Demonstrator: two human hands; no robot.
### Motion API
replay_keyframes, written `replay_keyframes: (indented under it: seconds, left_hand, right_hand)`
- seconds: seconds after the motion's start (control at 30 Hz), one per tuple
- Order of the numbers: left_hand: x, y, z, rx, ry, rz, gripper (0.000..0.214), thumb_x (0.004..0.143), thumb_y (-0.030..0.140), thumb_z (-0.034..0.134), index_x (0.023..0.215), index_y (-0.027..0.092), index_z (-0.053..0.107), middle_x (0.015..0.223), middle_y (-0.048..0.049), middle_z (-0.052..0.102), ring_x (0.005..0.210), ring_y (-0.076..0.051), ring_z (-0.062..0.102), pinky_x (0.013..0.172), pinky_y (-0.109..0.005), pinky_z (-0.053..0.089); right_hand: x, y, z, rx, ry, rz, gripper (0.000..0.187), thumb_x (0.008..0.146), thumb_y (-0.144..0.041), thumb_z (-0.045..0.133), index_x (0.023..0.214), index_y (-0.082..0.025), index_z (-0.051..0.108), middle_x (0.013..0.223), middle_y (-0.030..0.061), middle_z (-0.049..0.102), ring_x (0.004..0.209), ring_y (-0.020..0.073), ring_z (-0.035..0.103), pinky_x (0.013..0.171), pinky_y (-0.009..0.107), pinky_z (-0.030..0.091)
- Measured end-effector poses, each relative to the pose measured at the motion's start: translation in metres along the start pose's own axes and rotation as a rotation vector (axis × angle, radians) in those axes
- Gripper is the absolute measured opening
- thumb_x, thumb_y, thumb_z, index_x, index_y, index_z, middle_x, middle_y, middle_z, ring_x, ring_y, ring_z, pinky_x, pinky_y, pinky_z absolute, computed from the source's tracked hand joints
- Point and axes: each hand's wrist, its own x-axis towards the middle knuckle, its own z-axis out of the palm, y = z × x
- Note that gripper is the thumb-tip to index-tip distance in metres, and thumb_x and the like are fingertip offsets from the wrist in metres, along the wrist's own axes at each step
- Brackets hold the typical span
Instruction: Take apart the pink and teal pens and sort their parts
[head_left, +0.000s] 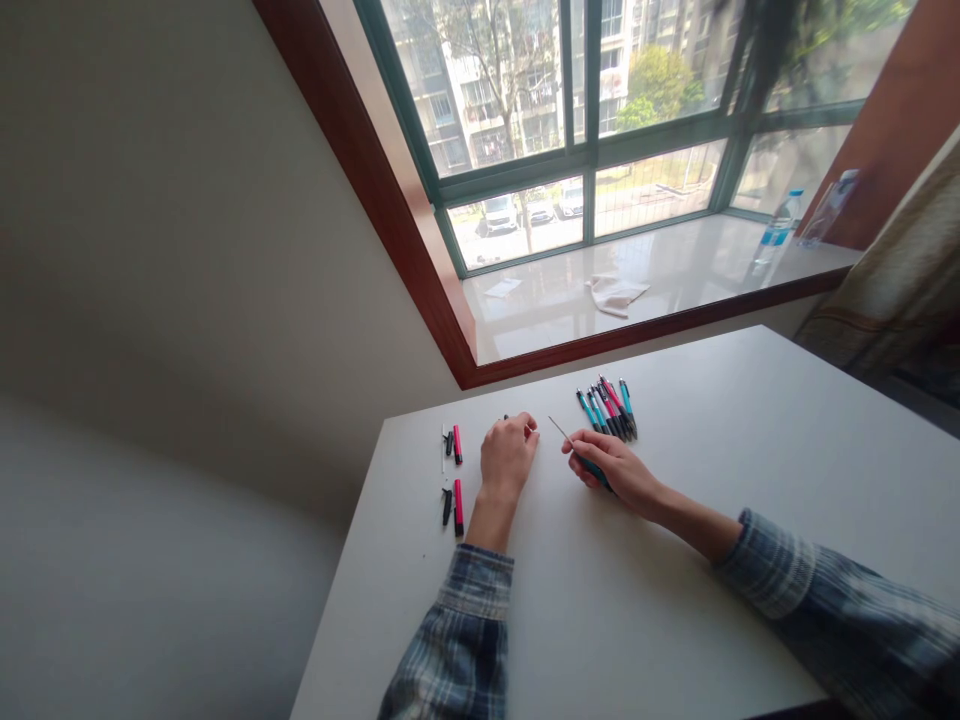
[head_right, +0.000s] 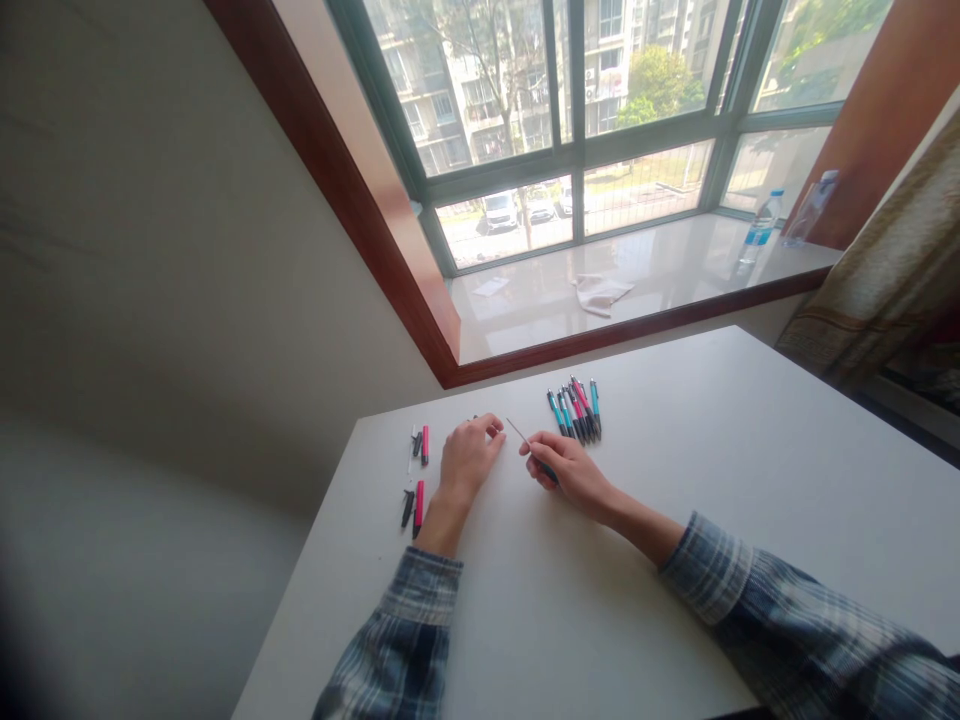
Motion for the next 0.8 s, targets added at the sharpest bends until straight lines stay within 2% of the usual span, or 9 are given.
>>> replay_keyframes:
  seconds: [0.17,0.37,0.57,0.67,0.8]
  left_hand:
    - [0.002,-0.004,0.004,0.018,0.042,0.019,0.011,0.092,0.026,0.066,0.1,0.024,0.074,0.096,-0.0063,0.077,0.094,-0.025,0.065,0.088,-0.036,0.048]
    - [0.004,-0.008,0.005,0.035,0.071,-0.015,0.016,0.092,0.026,0.067,0.106,0.024,0.075,0.094,-0.0048,0.074,0.096,-0.026,0.061,0.089,-0.036,0.048]
    - [0.006,-0.016,0.008,0.135,0.213,-0.033,0.028,0.088,0.027,0.071,0.116,0.027,0.073,0.119,-0.0086,0.068,0.113,-0.031,0.055,0.095,-0.042,0.046]
    - [0.007,-0.019,0.01,0.131,0.24,-0.051,0.031,0.087,0.027,0.072,0.118,0.028,0.072,0.126,-0.0092,0.064,0.12,-0.032,0.052,0.098,-0.044,0.045]
    - [0.009,-0.019,0.012,0.12,0.258,-0.065,0.025,0.087,0.027,0.071,0.112,0.028,0.073,0.13,-0.0092,0.062,0.126,-0.033,0.05,0.104,-0.046,0.043]
  right_hand:
    - [0.0,0.0,0.0,-0.001,-0.001,0.002,0.034,0.096,-0.049,0.061,0.099,-0.016,0.066,0.069,-0.0021,0.055,0.055,0.0101,0.043,0.056,0.027,0.029]
    - [-0.001,-0.001,0.0,-0.007,0.002,0.006,0.034,0.096,-0.049,0.061,0.099,-0.015,0.065,0.068,-0.0027,0.055,0.054,0.0093,0.042,0.056,0.026,0.028]
    - [0.0,-0.001,0.001,-0.008,-0.005,0.003,0.031,0.097,-0.047,0.059,0.099,-0.016,0.065,0.068,-0.0032,0.054,0.053,0.009,0.04,0.057,0.027,0.027]
    - [0.0,-0.001,0.001,-0.005,-0.011,0.002,0.03,0.097,-0.046,0.06,0.098,-0.016,0.064,0.067,-0.0033,0.054,0.052,0.0089,0.039,0.057,0.027,0.027]
    - [0.0,-0.002,0.001,-0.008,-0.007,0.006,0.031,0.097,-0.047,0.06,0.097,-0.016,0.064,0.066,-0.0036,0.054,0.052,0.0088,0.039,0.056,0.027,0.026]
